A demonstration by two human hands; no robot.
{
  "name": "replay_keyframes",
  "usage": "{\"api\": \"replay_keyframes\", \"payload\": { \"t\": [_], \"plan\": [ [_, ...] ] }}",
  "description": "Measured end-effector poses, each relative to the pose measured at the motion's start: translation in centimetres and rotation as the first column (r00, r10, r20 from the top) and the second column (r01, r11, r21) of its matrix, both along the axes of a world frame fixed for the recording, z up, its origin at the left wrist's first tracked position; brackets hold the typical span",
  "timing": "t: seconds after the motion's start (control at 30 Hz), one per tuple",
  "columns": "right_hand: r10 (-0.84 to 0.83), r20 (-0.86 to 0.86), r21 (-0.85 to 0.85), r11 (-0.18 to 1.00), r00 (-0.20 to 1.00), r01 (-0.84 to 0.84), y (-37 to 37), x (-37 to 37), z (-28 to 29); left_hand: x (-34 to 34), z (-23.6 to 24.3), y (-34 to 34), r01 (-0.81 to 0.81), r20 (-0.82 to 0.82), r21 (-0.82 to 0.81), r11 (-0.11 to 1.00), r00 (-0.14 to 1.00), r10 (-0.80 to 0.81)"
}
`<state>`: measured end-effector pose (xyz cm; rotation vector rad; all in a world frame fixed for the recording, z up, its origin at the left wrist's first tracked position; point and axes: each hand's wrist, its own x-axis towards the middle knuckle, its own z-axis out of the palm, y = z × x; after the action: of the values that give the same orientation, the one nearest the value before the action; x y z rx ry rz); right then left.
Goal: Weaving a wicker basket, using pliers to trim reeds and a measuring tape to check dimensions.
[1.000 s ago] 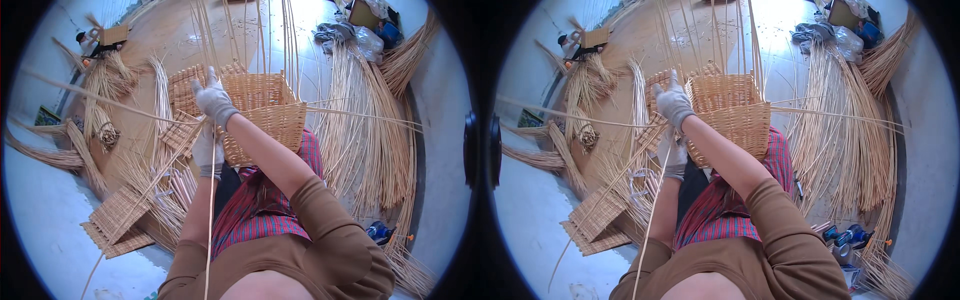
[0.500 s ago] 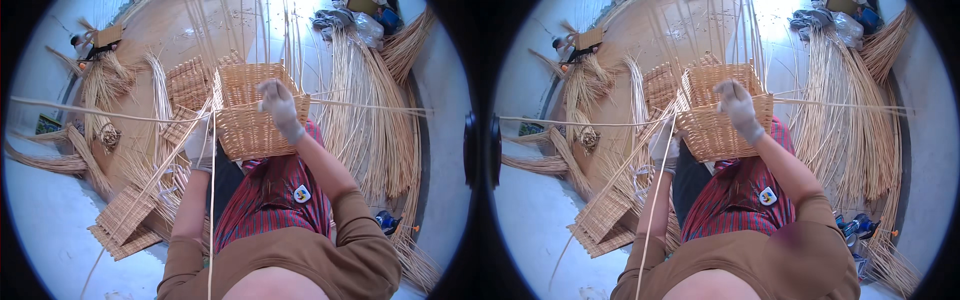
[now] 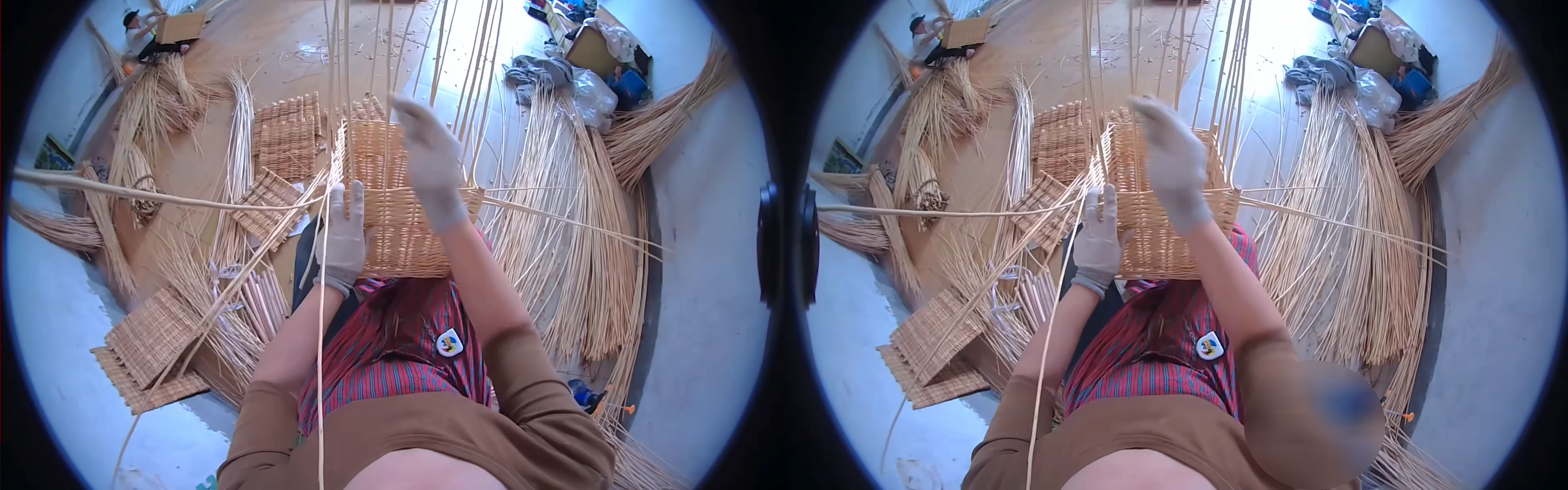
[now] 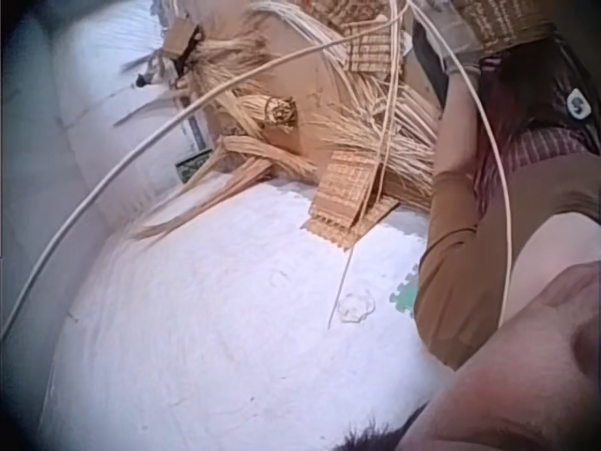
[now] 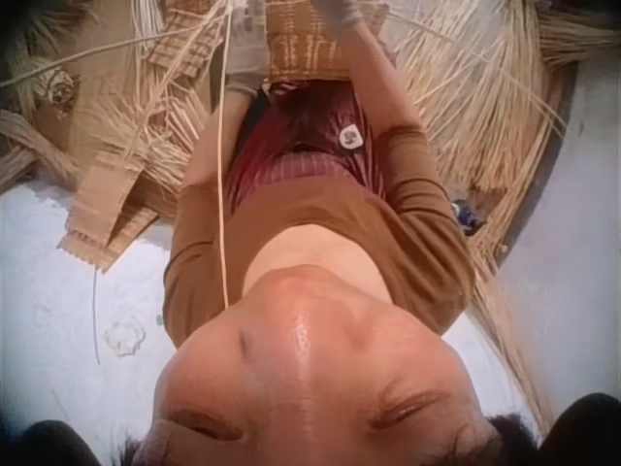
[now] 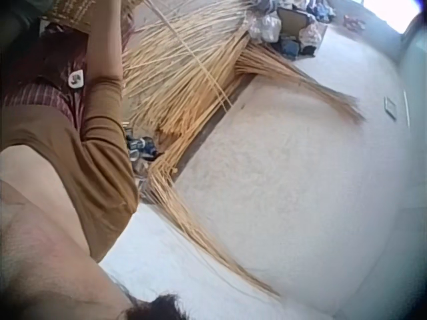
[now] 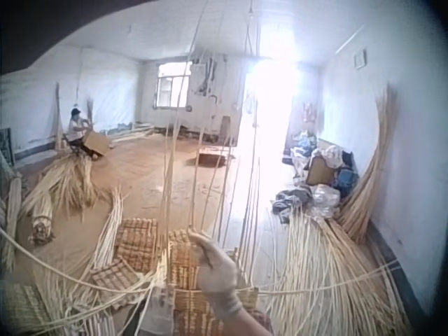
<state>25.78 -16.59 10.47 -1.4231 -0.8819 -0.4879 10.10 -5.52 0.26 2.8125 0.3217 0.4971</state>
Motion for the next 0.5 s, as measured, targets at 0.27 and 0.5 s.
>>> {"api": "replay_keyframes", "payload": {
  "t": [0.27, 0.5],
  "plan": [
    [0.213, -0.227, 0.267, 0.952, 0.950, -0.150, -5.4, -1.0, -5.9, 0.1, 1.8, 1.1, -0.064, -0.109, 0.045, 0.997, 0.992, 0.069],
    [-0.357, 0.088, -0.323, 0.873, 0.930, 0.366, -6.0, 0.9, -1.8, 3.3, 3.5, -6.2, 0.241, 0.204, 0.017, 0.970, 0.949, -0.239]
  ]
}}
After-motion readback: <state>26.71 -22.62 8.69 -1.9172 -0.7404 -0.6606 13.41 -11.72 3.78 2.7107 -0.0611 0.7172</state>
